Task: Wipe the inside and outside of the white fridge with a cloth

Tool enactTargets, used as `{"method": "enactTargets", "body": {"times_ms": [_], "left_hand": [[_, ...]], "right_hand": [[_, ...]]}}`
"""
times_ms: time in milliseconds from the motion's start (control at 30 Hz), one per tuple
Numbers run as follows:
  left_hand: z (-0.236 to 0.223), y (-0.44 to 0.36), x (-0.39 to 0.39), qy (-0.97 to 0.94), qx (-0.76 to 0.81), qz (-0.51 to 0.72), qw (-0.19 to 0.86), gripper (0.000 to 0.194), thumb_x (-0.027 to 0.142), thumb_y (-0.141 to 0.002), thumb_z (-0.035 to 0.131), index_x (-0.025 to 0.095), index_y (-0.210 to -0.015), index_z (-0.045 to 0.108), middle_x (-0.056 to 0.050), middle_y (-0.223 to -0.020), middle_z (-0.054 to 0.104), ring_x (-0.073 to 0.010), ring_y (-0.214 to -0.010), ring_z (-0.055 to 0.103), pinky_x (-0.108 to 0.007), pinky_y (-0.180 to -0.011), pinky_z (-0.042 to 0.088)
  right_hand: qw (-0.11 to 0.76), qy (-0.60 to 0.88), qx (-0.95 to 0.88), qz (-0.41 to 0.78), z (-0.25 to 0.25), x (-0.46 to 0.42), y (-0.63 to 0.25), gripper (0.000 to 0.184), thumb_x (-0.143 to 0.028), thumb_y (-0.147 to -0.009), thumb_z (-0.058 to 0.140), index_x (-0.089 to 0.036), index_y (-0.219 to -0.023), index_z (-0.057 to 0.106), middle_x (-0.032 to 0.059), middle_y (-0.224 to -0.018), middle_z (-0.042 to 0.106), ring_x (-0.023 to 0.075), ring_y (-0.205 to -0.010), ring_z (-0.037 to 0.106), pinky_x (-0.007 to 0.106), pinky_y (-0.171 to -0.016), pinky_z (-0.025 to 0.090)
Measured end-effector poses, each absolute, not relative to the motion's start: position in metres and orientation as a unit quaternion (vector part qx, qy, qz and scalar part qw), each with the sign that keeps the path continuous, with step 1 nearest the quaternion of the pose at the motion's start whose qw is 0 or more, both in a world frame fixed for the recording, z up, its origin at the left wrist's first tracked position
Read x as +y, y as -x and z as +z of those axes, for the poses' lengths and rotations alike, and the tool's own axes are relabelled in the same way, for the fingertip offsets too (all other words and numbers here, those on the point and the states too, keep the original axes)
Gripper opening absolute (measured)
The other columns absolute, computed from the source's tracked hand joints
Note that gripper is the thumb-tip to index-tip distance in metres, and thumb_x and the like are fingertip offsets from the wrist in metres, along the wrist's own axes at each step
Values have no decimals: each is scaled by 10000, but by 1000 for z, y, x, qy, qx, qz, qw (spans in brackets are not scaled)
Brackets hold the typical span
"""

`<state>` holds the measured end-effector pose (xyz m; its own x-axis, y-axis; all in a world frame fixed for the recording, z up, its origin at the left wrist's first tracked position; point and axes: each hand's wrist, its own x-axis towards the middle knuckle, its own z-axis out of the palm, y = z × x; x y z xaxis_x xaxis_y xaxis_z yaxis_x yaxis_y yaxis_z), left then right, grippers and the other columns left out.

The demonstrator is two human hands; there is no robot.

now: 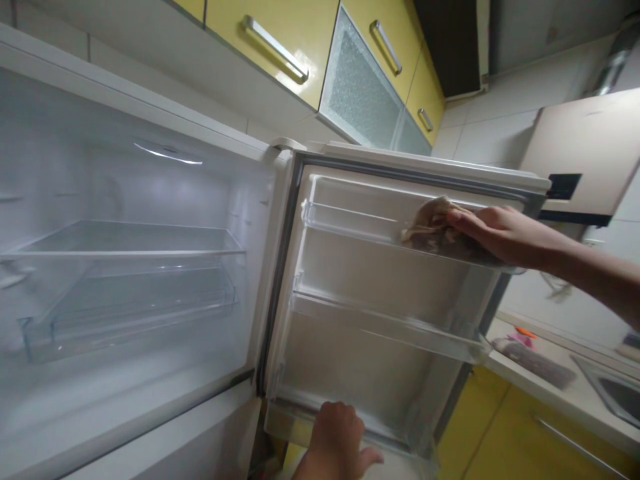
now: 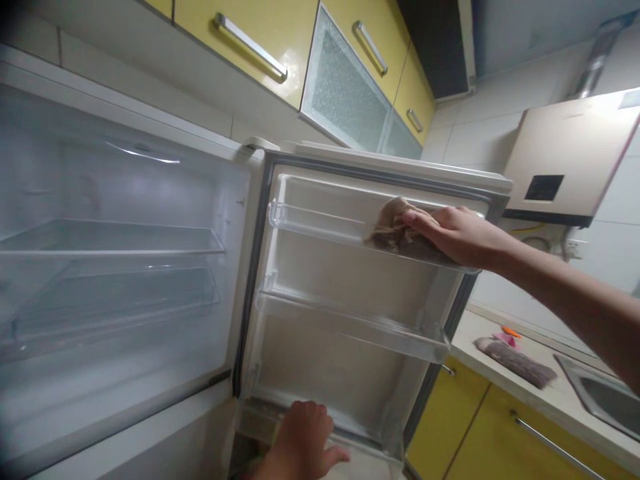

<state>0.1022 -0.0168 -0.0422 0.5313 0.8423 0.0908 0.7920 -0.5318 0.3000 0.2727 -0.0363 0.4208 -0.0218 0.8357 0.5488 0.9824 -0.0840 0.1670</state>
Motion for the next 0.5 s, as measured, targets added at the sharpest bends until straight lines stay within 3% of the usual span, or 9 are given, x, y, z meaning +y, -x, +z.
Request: {"method": "enactTargets", "body": {"times_ms": [200, 300, 400, 500], "left_hand": [[-36, -102, -20, -876, 455, 122, 99, 724, 791, -966, 655, 124, -1155, 866, -251, -1140, 819, -434, -1135, 770, -518, -963, 559], [-35, -101, -21, -873, 464, 119, 96, 759, 820, -946, 662, 119, -1158, 864, -263, -1147, 818, -440, -1129, 774, -520, -959, 557], [-36, -100, -20, -868, 473, 122, 91, 796, 850, -948, 629, 123, -1175, 860, -259, -1157, 819, -444, -1130, 773, -531, -963, 557], [-38, -98, -19, -866, 476, 125, 89, 838, 884, -923, 627, 121, -1181, 861, -255, -1153, 822, -447, -1125, 776, -537, -970, 561]], "right_hand": [[113, 608, -728, -296, 411, -27, -198, 761, -679, -1175, 351, -129, -802, 722, 130, -777, 671, 154, -645, 491, 340, -688, 264], [192, 525, -752, -350, 400, -7, -133, 629, -613, -1182, 437, -141, -931, 768, 156, -933, 732, 204, -765, 579, 326, -709, 260], [329, 396, -774, -369, 391, 18, -85, 458, -489, -1169, 485, -159, -993, 749, 112, -921, 719, 229, -835, 604, 306, -755, 326], [422, 230, -787, -386, 380, 35, -67, 410, -452, -1180, 427, -177, -1029, 691, 90, -954, 683, 236, -896, 590, 316, -815, 383]]}}
